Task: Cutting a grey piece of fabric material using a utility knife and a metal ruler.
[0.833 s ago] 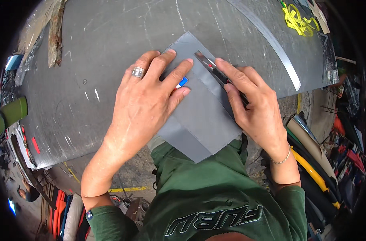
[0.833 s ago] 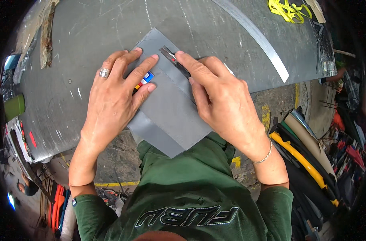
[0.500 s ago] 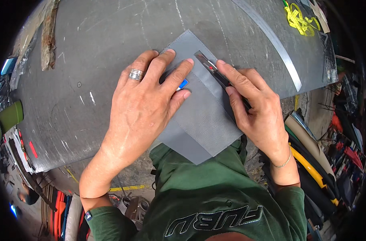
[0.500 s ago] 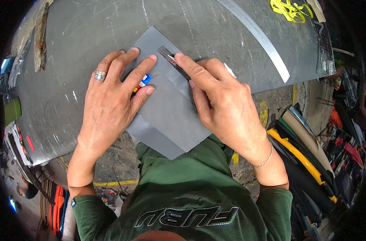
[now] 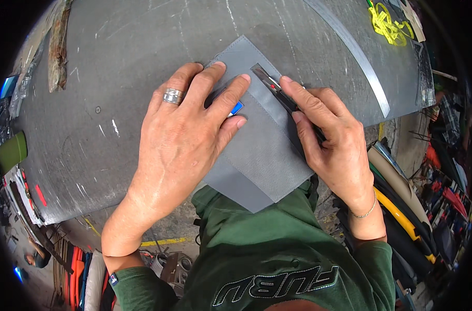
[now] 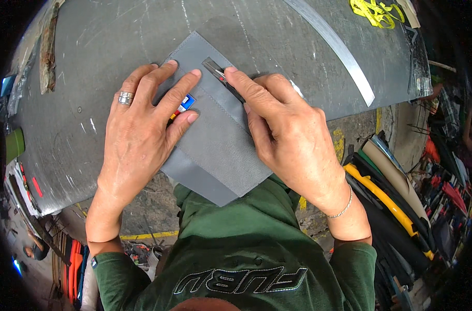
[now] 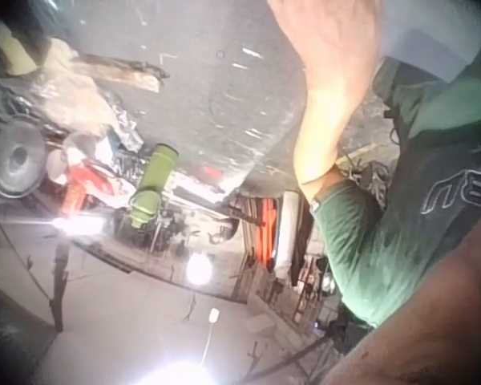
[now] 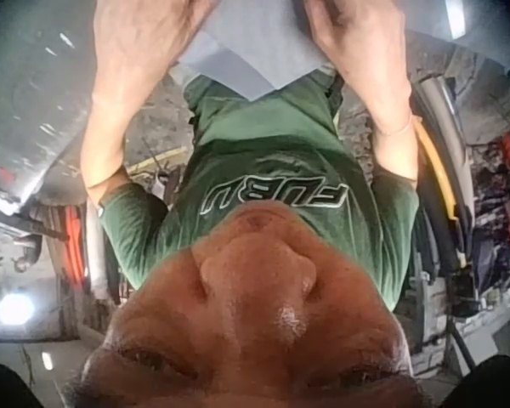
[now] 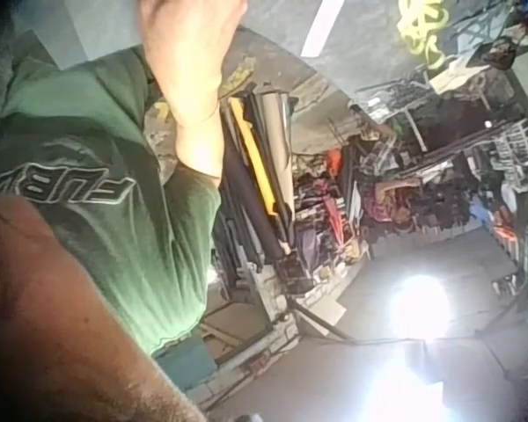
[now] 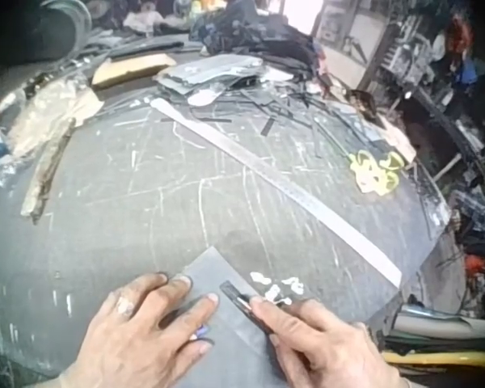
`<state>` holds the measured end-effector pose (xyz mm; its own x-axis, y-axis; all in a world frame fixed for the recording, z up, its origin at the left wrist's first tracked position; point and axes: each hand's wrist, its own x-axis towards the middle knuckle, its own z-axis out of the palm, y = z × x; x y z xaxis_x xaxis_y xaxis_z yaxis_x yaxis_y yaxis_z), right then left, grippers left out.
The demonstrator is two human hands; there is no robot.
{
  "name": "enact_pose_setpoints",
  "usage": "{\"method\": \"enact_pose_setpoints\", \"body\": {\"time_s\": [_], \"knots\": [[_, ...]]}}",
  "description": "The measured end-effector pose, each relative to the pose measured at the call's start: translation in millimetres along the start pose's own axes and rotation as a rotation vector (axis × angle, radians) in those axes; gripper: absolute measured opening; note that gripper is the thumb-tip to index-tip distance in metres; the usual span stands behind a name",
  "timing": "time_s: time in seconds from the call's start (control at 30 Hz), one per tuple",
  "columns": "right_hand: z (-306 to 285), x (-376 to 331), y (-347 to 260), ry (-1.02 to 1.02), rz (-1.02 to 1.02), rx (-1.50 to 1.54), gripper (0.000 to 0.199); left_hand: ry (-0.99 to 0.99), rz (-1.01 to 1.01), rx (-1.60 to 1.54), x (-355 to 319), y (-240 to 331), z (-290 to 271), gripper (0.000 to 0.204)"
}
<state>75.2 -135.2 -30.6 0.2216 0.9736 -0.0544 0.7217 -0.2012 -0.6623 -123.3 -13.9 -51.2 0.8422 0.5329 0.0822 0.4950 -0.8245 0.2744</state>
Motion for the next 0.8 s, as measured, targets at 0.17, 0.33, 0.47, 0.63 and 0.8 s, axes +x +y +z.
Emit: {"method": "enact_pose_setpoints", "body": {"time_s": [0.17,0.33,0.47,0.63,0.8], "knots": [[1.6,-0.8,-0.7,0.012,-0.012,-0.021,0.052,-0.005,-0.002,0.000,-0.5,1.0,-0.3,0.054],[-0.1,-1.5,-4.8,-0.003,0.000,-0.034,0.054,-0.013,-0.006,0.013,-0.5,2.0,-0.5,0.054],[-2.5,0.5,-8.9,-0.021,0.005,-0.047,0.055,-0.032,-0.009,0.006,0.0,1.6,-0.7,0.054],[-4.7,1.2,-19.7,-0.087,0.057,-0.147,0.062,-0.052,-0.018,0.008,1.4,2.2,-2.4,0.054],[-5.4,-0.5,-23.2,-0.123,0.077,-0.213,0.062,-0.030,-0.004,0.000,0.8,1.7,-2.4,0.053]]}}
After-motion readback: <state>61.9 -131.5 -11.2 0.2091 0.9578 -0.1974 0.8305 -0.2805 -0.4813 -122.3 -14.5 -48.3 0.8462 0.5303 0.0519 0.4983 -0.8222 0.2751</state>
